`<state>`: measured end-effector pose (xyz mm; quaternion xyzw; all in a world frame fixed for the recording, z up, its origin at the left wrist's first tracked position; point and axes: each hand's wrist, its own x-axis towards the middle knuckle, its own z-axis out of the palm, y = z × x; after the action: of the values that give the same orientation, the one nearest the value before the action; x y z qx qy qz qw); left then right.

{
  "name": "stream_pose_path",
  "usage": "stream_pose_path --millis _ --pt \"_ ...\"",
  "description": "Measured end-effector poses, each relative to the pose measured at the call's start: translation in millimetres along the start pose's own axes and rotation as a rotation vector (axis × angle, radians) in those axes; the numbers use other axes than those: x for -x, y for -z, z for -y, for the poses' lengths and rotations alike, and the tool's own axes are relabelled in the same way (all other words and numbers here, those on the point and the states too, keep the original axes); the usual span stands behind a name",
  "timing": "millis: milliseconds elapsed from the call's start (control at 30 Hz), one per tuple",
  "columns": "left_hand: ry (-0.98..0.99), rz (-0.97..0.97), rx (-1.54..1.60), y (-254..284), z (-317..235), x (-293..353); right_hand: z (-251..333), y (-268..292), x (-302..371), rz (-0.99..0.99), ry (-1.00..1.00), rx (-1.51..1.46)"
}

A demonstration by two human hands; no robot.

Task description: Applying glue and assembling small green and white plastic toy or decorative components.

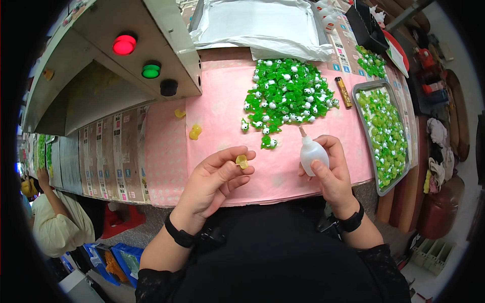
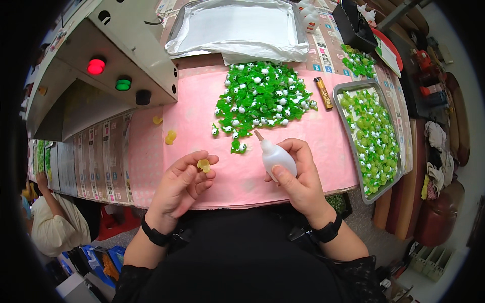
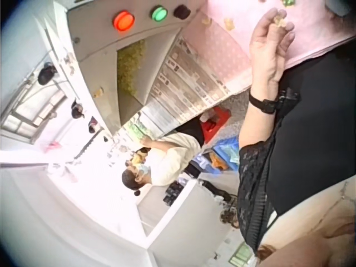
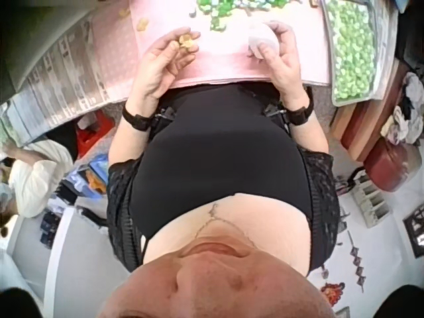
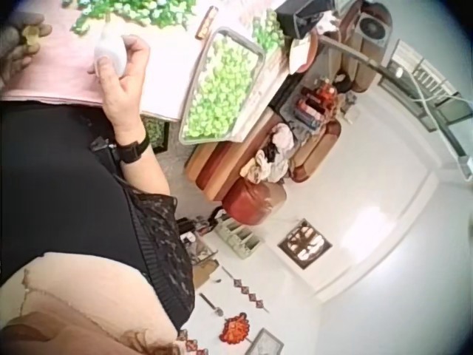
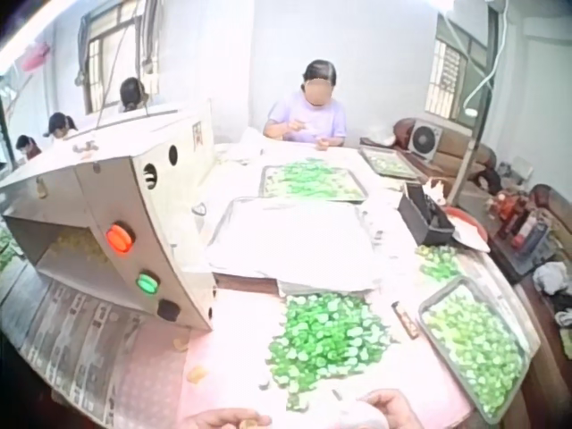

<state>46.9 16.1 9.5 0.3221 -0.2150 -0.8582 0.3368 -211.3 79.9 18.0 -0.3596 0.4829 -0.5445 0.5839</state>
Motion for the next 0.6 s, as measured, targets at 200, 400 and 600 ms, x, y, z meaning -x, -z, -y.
stream_pose_path --millis 200,400,600 --pt "0.023 0.048 -0.049 3.9 -10.4 -13.9 2.3 5.8 -5.9 -0.037 0.006 0.064" --pt "0.05 0.069 -0.017 -15.2 -4.7 -25.1 6.5 0.8 -15.8 -0.087 0.207 0.013" --pt "0.15 0.143 0.073 -6.8 10.5 -19.7 5.0 -8.5 -12.9 -0.108 0.274 -0.047"
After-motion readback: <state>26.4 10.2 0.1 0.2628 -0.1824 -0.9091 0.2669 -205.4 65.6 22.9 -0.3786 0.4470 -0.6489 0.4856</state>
